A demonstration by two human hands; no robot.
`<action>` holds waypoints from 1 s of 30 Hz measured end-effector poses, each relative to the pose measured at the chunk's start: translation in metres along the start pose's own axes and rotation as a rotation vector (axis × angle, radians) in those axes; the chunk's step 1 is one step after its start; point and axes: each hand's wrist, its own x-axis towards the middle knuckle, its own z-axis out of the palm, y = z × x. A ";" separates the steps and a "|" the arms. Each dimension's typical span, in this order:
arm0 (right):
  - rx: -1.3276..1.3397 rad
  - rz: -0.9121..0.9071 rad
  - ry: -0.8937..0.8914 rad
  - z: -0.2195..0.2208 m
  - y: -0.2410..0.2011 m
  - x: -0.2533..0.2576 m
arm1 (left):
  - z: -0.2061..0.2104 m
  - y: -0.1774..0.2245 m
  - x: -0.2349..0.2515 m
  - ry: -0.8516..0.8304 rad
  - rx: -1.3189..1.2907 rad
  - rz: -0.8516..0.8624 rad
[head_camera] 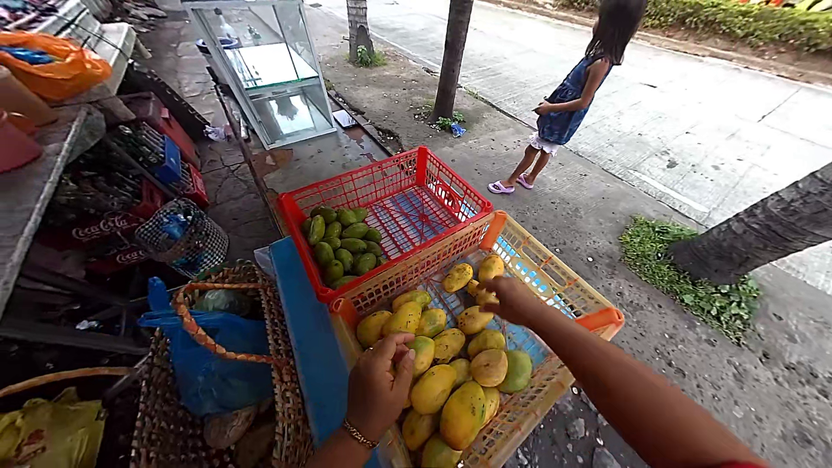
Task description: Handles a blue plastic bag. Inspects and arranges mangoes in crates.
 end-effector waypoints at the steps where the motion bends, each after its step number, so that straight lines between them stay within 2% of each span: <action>1: -0.020 0.084 0.114 0.005 0.007 0.013 | 0.000 0.000 -0.001 0.005 0.008 0.009; 3: -0.030 0.251 0.182 0.016 0.008 0.031 | 0.001 -0.001 -0.002 0.011 0.037 0.018; 7: -0.051 0.438 0.127 0.038 -0.002 0.044 | 0.001 -0.001 -0.004 0.033 0.082 0.040; 9: -0.045 0.435 0.157 0.041 -0.001 0.045 | 0.001 -0.002 -0.005 0.046 0.099 0.053; 12: 0.074 0.387 0.286 0.029 0.001 0.034 | 0.002 -0.002 -0.004 0.055 0.103 0.069; 15: 0.202 0.330 0.325 0.019 0.005 0.016 | 0.003 -0.003 -0.003 0.069 0.103 0.076; 18: 0.413 0.277 0.231 0.015 0.004 -0.001 | 0.003 -0.001 -0.001 0.061 0.112 0.075; 20: 0.609 0.298 0.125 0.014 -0.006 -0.012 | 0.002 0.000 -0.001 0.043 0.123 0.060; 22: 0.693 0.283 -0.025 0.018 -0.015 -0.022 | 0.001 0.001 -0.001 0.029 0.131 0.056; 24: 0.612 0.191 -0.165 0.028 -0.015 -0.024 | 0.001 0.003 -0.001 0.015 0.147 0.057; 26: 0.394 0.140 -0.248 0.036 -0.018 -0.022 | 0.001 0.003 0.000 0.003 0.161 0.056; 28: 0.171 0.112 -0.247 0.043 -0.017 -0.017 | 0.001 0.003 -0.001 -0.003 0.173 0.054; 30: 0.102 0.077 -0.237 0.043 -0.015 -0.016 | 0.000 0.004 -0.001 -0.013 0.176 0.046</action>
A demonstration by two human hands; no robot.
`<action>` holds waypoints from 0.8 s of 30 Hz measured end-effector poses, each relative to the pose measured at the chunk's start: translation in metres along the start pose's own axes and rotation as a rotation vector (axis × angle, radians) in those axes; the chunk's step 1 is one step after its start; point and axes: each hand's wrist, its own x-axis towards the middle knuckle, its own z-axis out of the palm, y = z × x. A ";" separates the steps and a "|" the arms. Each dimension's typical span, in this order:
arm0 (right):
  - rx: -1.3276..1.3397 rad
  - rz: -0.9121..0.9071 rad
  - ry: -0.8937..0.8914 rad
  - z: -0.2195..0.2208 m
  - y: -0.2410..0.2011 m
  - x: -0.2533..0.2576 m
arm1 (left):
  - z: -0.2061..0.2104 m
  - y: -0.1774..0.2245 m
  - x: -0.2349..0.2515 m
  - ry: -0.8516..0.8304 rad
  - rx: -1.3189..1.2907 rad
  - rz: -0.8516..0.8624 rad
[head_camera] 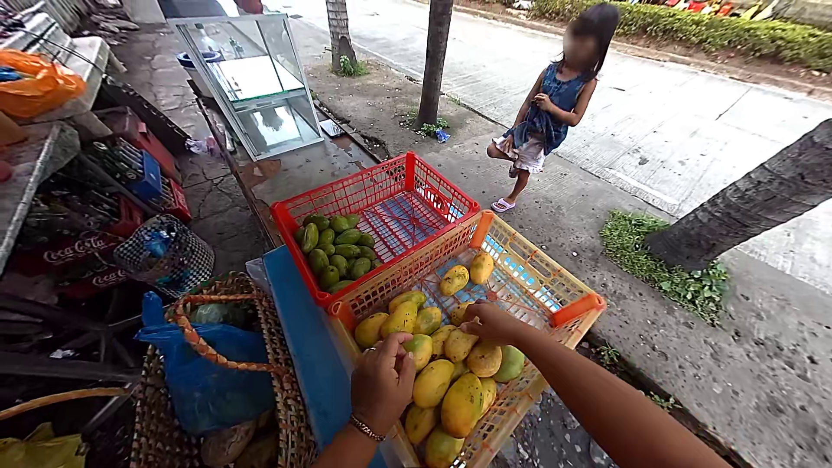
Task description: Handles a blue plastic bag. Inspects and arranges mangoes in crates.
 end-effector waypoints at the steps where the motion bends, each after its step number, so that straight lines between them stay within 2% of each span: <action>1: -0.001 -0.021 -0.004 -0.001 0.001 0.000 | 0.000 0.000 0.000 -0.002 0.001 -0.002; 4: 0.050 -0.078 0.023 -0.013 0.005 0.003 | 0.001 0.000 0.000 0.012 0.010 0.006; 7: 0.040 -0.055 0.226 -0.029 0.004 0.018 | 0.003 -0.001 0.000 0.027 0.013 0.007; 10: -0.111 -0.027 0.378 -0.036 -0.004 0.046 | 0.003 -0.001 0.000 0.028 0.026 0.000; 15: -0.426 -0.022 0.151 -0.036 -0.018 0.082 | 0.004 -0.001 0.000 0.050 0.050 0.008; 18: -0.504 -0.038 0.106 -0.040 -0.020 0.092 | 0.001 0.000 0.000 0.033 0.044 0.009; 21: -0.322 0.023 0.150 -0.051 -0.020 0.097 | -0.001 0.001 0.000 0.024 0.039 0.001; 24: 0.074 0.193 0.252 -0.048 -0.016 0.101 | 0.002 0.001 0.000 0.039 0.041 0.002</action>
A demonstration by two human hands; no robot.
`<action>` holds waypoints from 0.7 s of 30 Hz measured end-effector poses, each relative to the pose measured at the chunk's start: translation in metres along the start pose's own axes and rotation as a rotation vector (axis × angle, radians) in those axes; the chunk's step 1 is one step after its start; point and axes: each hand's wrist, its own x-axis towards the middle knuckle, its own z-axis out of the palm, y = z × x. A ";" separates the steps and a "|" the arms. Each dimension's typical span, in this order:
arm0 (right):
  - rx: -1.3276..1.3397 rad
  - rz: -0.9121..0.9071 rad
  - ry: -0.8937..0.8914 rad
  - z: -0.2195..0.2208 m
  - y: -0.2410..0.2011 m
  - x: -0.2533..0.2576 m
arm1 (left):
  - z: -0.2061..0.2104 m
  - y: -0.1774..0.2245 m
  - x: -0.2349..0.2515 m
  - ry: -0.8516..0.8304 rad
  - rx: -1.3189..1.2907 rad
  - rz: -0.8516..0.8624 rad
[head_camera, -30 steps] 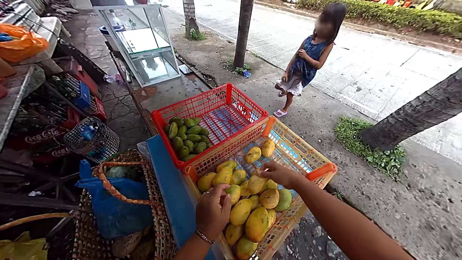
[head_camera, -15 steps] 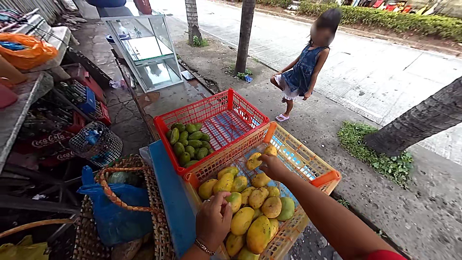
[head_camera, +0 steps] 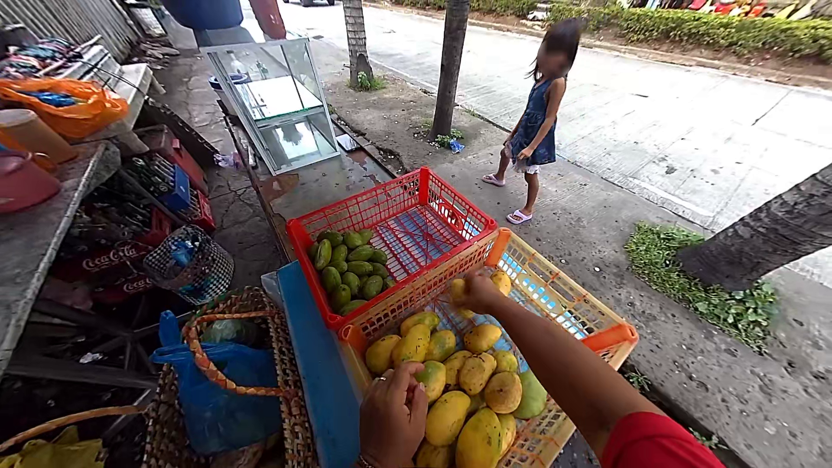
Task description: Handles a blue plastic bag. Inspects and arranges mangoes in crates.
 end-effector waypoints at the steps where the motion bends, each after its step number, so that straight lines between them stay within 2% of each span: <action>1: 0.111 0.089 -0.002 0.004 0.000 -0.002 | 0.001 0.000 0.000 0.006 0.006 0.000; 3: 0.184 0.204 -0.040 0.011 -0.003 -0.008 | 0.001 0.001 0.000 0.007 0.016 0.004; 8: -0.120 0.183 -0.080 0.018 -0.005 -0.021 | -0.002 0.002 0.000 -0.007 0.027 0.014; 16: -0.151 0.221 -0.191 0.012 0.007 -0.019 | 0.002 -0.002 0.001 0.006 0.036 0.031; 21: -0.188 0.217 -0.080 0.023 0.003 -0.031 | 0.000 0.002 0.002 -0.017 0.045 0.013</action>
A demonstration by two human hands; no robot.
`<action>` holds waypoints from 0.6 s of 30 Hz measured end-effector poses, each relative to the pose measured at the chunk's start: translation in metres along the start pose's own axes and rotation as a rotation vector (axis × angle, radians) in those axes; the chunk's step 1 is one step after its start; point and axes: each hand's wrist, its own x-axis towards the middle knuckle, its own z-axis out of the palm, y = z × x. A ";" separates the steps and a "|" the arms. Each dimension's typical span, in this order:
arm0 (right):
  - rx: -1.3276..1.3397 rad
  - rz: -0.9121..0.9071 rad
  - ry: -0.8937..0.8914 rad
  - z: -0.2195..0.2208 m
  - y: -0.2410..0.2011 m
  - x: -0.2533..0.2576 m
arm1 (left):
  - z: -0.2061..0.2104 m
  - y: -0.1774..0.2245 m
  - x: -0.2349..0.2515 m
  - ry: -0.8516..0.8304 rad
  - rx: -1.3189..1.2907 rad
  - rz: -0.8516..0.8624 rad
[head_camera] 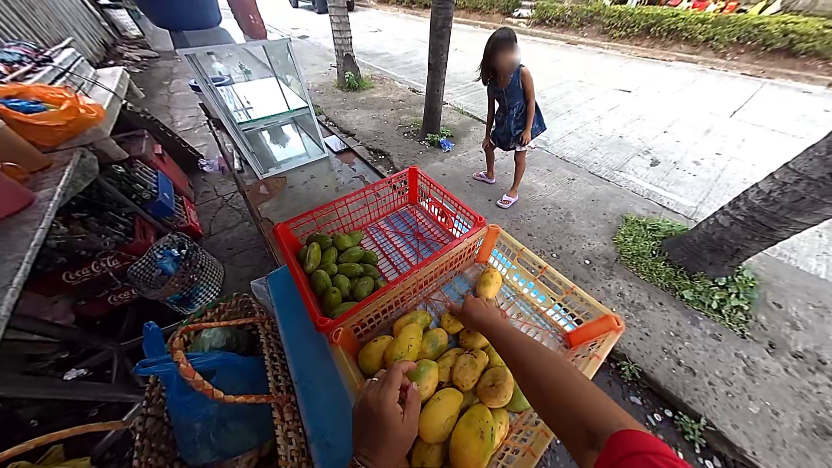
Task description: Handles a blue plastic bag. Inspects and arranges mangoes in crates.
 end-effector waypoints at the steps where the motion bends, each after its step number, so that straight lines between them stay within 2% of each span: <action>1: -0.006 0.004 0.010 0.001 -0.002 -0.002 | 0.000 0.000 0.000 0.001 0.001 -0.002; 4: -0.052 -0.010 -0.031 -0.005 -0.002 -0.012 | -0.001 0.001 -0.002 -0.022 -0.003 -0.005; 6: -0.089 -0.091 -0.043 -0.016 0.004 -0.011 | -0.002 0.002 0.000 -0.024 0.000 -0.007; 9: 0.072 -0.166 0.174 -0.037 0.021 -0.001 | 0.000 0.000 -0.001 0.002 0.009 0.000; 11: 0.200 -0.033 0.314 -0.053 0.027 0.002 | 0.001 -0.001 -0.002 0.018 0.012 0.000; 14: 0.203 0.211 0.301 -0.058 0.029 0.007 | 0.003 -0.001 -0.003 0.030 0.016 -0.001; 18: 0.125 0.223 0.321 -0.035 0.026 0.024 | 0.003 -0.002 -0.003 0.043 0.026 0.005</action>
